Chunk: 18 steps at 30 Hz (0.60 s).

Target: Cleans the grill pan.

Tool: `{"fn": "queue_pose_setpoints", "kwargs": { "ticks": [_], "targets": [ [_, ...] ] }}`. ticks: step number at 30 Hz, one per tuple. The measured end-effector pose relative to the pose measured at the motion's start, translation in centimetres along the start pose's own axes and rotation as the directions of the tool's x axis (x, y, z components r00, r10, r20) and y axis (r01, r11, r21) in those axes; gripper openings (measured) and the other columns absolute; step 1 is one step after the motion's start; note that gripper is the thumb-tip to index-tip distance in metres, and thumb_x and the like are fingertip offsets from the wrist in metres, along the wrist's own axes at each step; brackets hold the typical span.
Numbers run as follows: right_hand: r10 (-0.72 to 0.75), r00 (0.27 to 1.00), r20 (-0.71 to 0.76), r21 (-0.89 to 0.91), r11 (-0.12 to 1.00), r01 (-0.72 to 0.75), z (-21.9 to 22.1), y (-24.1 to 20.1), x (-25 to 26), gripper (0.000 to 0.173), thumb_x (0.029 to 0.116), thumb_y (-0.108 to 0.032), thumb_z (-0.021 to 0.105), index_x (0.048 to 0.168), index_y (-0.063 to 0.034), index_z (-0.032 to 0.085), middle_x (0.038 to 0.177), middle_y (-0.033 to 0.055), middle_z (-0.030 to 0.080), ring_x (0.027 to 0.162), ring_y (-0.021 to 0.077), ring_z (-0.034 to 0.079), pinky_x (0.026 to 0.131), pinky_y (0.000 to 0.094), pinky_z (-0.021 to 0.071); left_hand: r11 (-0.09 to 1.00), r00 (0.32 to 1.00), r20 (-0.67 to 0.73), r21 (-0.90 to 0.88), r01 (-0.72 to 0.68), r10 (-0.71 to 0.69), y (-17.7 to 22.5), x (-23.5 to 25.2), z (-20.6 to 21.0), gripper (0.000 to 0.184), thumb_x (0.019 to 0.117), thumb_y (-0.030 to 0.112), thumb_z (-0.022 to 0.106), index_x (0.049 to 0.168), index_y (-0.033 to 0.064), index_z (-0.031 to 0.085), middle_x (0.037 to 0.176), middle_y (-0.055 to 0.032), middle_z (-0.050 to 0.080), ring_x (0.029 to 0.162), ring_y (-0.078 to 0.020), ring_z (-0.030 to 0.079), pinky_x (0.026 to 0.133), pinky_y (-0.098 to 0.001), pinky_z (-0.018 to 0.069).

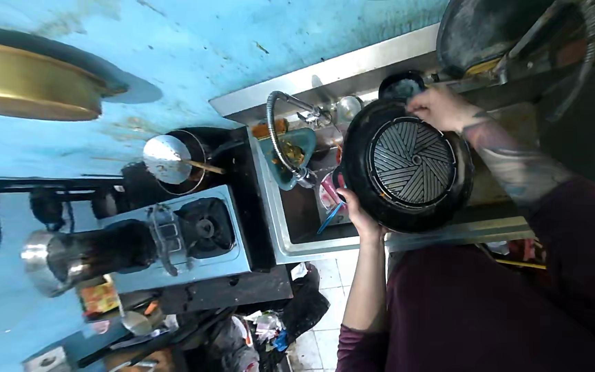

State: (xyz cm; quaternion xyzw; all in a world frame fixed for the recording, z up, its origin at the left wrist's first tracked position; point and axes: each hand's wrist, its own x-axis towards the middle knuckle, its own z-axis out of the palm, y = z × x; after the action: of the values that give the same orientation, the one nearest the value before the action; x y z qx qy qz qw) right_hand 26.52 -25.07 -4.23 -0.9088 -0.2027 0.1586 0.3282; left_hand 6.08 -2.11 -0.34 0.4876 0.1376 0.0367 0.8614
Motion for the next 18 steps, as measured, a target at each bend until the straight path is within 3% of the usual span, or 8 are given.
{"fn": "queue_pose_setpoints", "kwargs": {
  "ticks": [2, 4, 7, 9, 11, 13, 15, 18],
  "targets": [
    [-0.095, 0.995, -0.011, 0.103, 0.99, 0.096, 0.7, -2.8, 2.8, 0.02, 0.0993, -0.026, 0.067, 0.112, -0.0155, 0.078, 0.112, 0.0051, 0.075, 0.11, 0.0219, 0.07, 0.106, 0.0505, 0.0506, 0.999, 0.999, 0.026, 0.015, 0.043, -0.043, -0.5, -0.2, 0.3, 0.067, 0.103, 0.07, 0.02, 0.146, 0.0288, 0.051, 0.137, 0.0008, 0.064, 0.124, -0.0143, 0.062, 0.101, -0.0443, 0.0555],
    [-0.238, 0.97, 0.049, 0.137, 0.964, 0.229, 1.6, -7.2, 3.3, 0.018, 0.0965, -0.029, 0.07, 0.107, -0.0186, 0.08, 0.106, 0.0014, 0.076, 0.105, 0.0182, 0.07, 0.103, 0.0496, 0.0527, 0.998, 0.998, 0.008, 0.029, 0.064, -0.064, -0.7, -0.1, 0.8, 0.065, 0.1034, 0.069, 0.02, 0.145, 0.0301, 0.052, 0.135, 0.002, 0.065, 0.123, -0.0128, 0.063, 0.1, -0.0424, 0.0563],
    [-0.501, 0.849, 0.167, 0.141, 0.864, 0.483, 3.4, -13.0, -0.4, 0.009, 0.0941, -0.017, 0.071, 0.095, -0.0165, 0.08, 0.094, 0.002, 0.075, 0.099, 0.0202, 0.069, 0.095, 0.0492, 0.0543, 0.993, 0.998, -0.018, 0.094, 0.065, -0.063, -0.2, 0.2, 0.9, 0.063, 0.1021, 0.071, 0.021, 0.138, 0.0323, 0.056, 0.126, 0.0071, 0.068, 0.114, -0.0066, 0.065, 0.095, -0.0354, 0.0577],
    [-0.609, 0.745, 0.271, 0.083, 0.786, 0.613, 4.0, -14.4, -4.6, 0.012, 0.0913, -0.007, 0.071, 0.09, -0.0155, 0.079, 0.093, 0.0042, 0.072, 0.106, 0.0273, 0.063, 0.101, 0.0512, 0.0493, 0.987, 0.996, -0.069, 0.144, 0.067, -0.058, 0.5, 0.7, 0.9, 0.063, 0.1017, 0.072, 0.021, 0.132, 0.0314, 0.059, 0.114, 0.0085, 0.072, 0.102, -0.0038, 0.068, 0.086, -0.0322, 0.0602],
    [-0.646, 0.663, 0.378, -0.023, 0.709, 0.705, 4.0, -14.1, -9.0, 0.016, 0.0874, -0.001, 0.071, 0.084, -0.0152, 0.078, 0.089, 0.004, 0.07, 0.104, 0.0296, 0.062, 0.097, 0.0499, 0.0492, 0.975, 0.995, -0.077, 0.209, 0.077, -0.062, 1.7, 0.8, 0.8, 0.064, 0.1022, 0.071, 0.018, 0.141, 0.0342, 0.053, 0.123, 0.0111, 0.069, 0.107, -0.0024, 0.066, 0.09, -0.032, 0.0588],
    [-0.641, 0.598, 0.481, -0.082, 0.646, 0.759, 3.7, -12.8, -11.8, 0.018, 0.0885, 0.006, 0.068, 0.089, -0.0101, 0.076, 0.091, 0.007, 0.07, 0.105, 0.0305, 0.062, 0.095, 0.0479, 0.0494, 0.974, 0.994, -0.106, 0.219, 0.061, -0.038, 2.4, 1.2, 0.9, 0.065, 0.1039, 0.068, 0.016, 0.145, 0.0306, 0.05, 0.129, 0.0076, 0.067, 0.115, -0.0064, 0.065, 0.096, -0.037, 0.0573],
    [-0.671, 0.563, 0.483, -0.145, 0.573, 0.807, 3.7, -11.8, -12.2, 0.02, 0.0889, 0.01, 0.065, 0.098, -0.0072, 0.073, 0.102, 0.0087, 0.071, 0.111, 0.0304, 0.063, 0.093, 0.0467, 0.0505, 0.985, 0.993, -0.117, 0.17, -0.012, 0.032, 2.3, 2.3, 0.5, 0.068, 0.1068, 0.061, 0.015, 0.145, 0.0168, 0.049, 0.132, -0.0048, 0.066, 0.122, -0.0169, 0.063, 0.103, -0.046, 0.0543],
    [-0.692, 0.655, 0.305, -0.261, 0.601, 0.756, 3.2, -13.1, -9.5, 0.028, 0.0942, 0.008, 0.06, 0.113, -0.0099, 0.072, 0.126, 0.0063, 0.069, 0.125, 0.0322, 0.059, 0.097, 0.0528, 0.051, 0.991, 0.989, -0.142, 0.136, -0.015, 0.034, 2.2, 2.5, 0.8, 0.068, 0.1076, 0.059, 0.014, 0.143, 0.0127, 0.049, 0.128, -0.0081, 0.067, 0.119, -0.019, 0.064, 0.102, -0.046, 0.0547]
  ]
}}
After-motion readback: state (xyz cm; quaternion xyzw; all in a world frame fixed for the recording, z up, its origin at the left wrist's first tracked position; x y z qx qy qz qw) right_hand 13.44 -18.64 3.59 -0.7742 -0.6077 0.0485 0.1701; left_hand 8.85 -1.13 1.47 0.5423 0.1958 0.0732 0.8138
